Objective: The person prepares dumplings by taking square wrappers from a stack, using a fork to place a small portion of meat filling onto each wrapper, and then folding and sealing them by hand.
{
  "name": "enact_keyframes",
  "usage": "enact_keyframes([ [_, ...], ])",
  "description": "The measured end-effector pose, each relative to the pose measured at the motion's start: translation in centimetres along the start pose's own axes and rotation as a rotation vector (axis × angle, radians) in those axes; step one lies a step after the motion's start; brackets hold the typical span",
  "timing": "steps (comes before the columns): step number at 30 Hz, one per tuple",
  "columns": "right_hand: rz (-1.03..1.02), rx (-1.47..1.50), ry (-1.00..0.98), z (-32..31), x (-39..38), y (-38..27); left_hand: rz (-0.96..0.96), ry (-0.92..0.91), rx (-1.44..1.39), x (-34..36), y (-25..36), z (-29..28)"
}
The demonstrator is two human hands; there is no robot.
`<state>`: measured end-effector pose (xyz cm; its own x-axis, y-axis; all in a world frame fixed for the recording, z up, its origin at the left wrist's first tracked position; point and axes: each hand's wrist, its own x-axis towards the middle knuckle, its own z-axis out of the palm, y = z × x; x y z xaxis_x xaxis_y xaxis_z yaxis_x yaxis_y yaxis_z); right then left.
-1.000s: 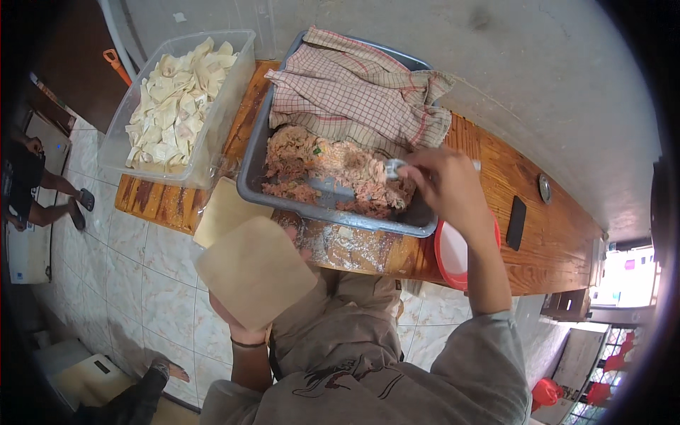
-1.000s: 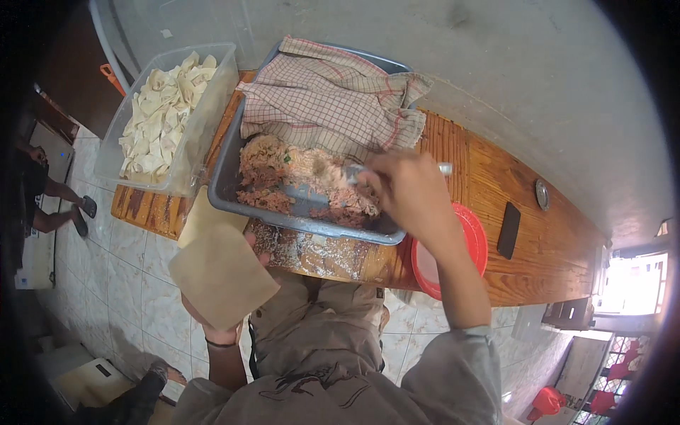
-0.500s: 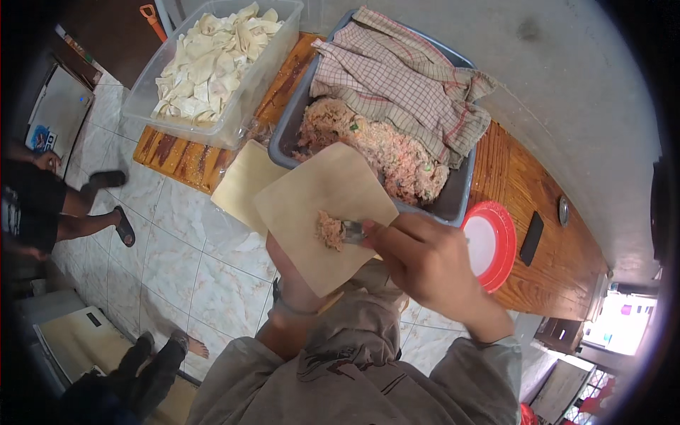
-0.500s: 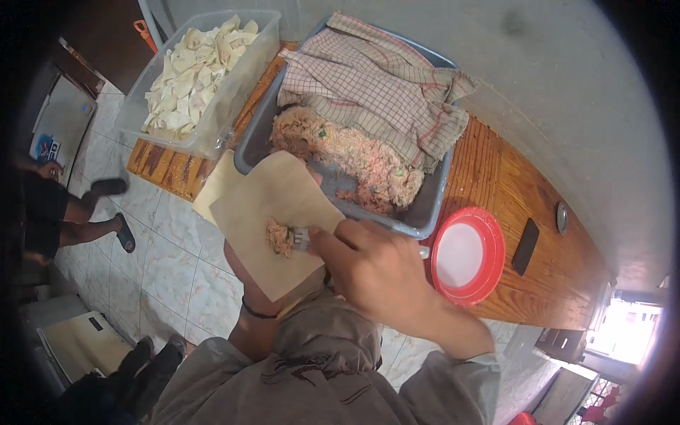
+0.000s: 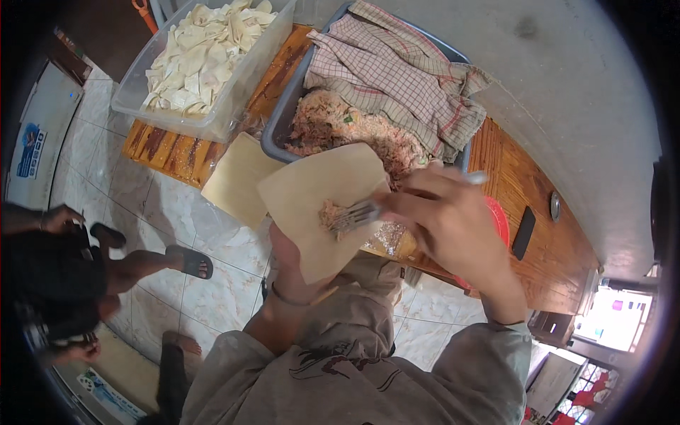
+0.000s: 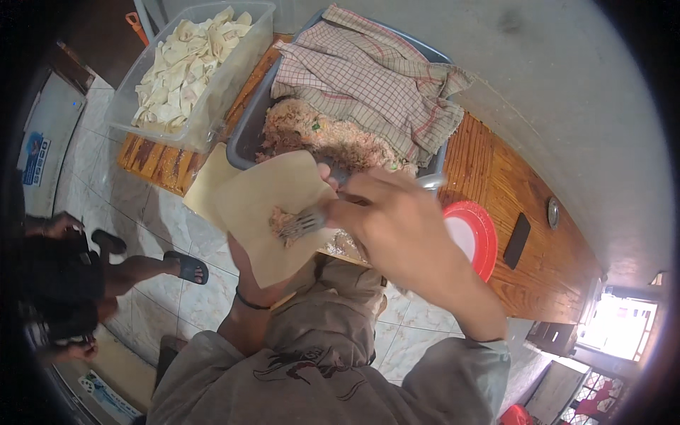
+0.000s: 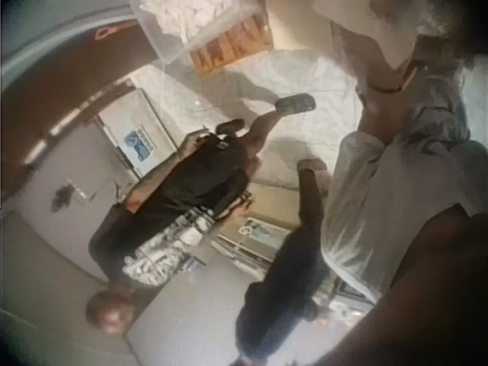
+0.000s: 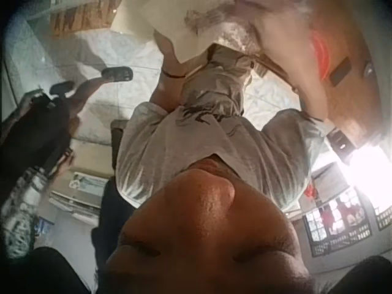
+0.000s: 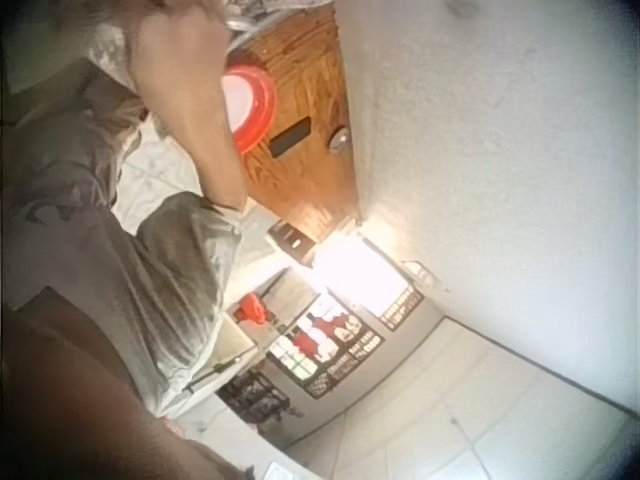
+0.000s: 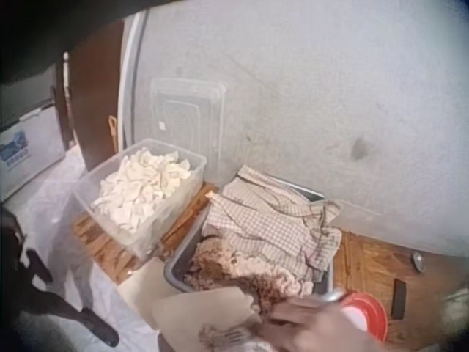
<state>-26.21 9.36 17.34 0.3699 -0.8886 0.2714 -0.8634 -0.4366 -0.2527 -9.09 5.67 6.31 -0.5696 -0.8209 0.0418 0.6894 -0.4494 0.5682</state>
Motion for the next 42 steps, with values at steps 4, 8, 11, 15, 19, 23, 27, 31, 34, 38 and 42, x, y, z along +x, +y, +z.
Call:
enact_keyframes([
  [4, -0.083, 0.055, 0.041, -1.8, -0.4, -2.1, -0.055, -0.014, -0.099, -1.1, 0.6, 1.1],
  [8, -0.011, -0.326, 0.012, -2.4, 0.6, -2.4, -0.08, -0.06, 0.198, 0.0, 2.5, 1.1],
  [11, -0.052, -0.125, -0.026, -0.6, -0.1, -1.4, -0.127, -0.007, -0.312, -1.0, 0.8, 0.4],
  [15, 0.095, -0.447, 0.04, -2.2, 1.9, 2.4, -0.083, 0.13, -0.346, -2.5, 0.3, -2.2],
  [19, 0.041, -0.646, -0.021, 4.3, 0.5, 9.3, -0.226, 0.25, -0.899, -3.1, 1.4, -2.0],
  [23, -0.042, -0.621, -0.038, 7.7, 0.8, 10.5, -0.306, -0.184, -0.948, -2.9, -0.3, -1.9],
  [27, 0.091, -0.263, 0.281, 1.6, 0.7, 6.0, -0.457, -0.119, -0.833, -2.2, -2.3, -1.4],
  [31, 0.286, -0.1, 0.266, 3.1, -5.0, 0.7, -0.603, -0.064, -0.755, -3.1, -5.9, 0.0],
  [34, 0.797, -0.519, 0.521, 0.9, -12.8, 4.2, -0.721, -0.17, -0.845, -2.9, -6.8, -1.1],
  [38, 1.102, -0.578, 0.197, 5.4, -23.4, 1.8, -0.698, -0.181, -1.111, -5.4, -8.8, -4.9],
  [42, 1.125, -0.54, 0.02, 7.7, -24.6, 1.3, -0.775, -0.223, -1.027, -3.8, -6.6, -1.9],
])
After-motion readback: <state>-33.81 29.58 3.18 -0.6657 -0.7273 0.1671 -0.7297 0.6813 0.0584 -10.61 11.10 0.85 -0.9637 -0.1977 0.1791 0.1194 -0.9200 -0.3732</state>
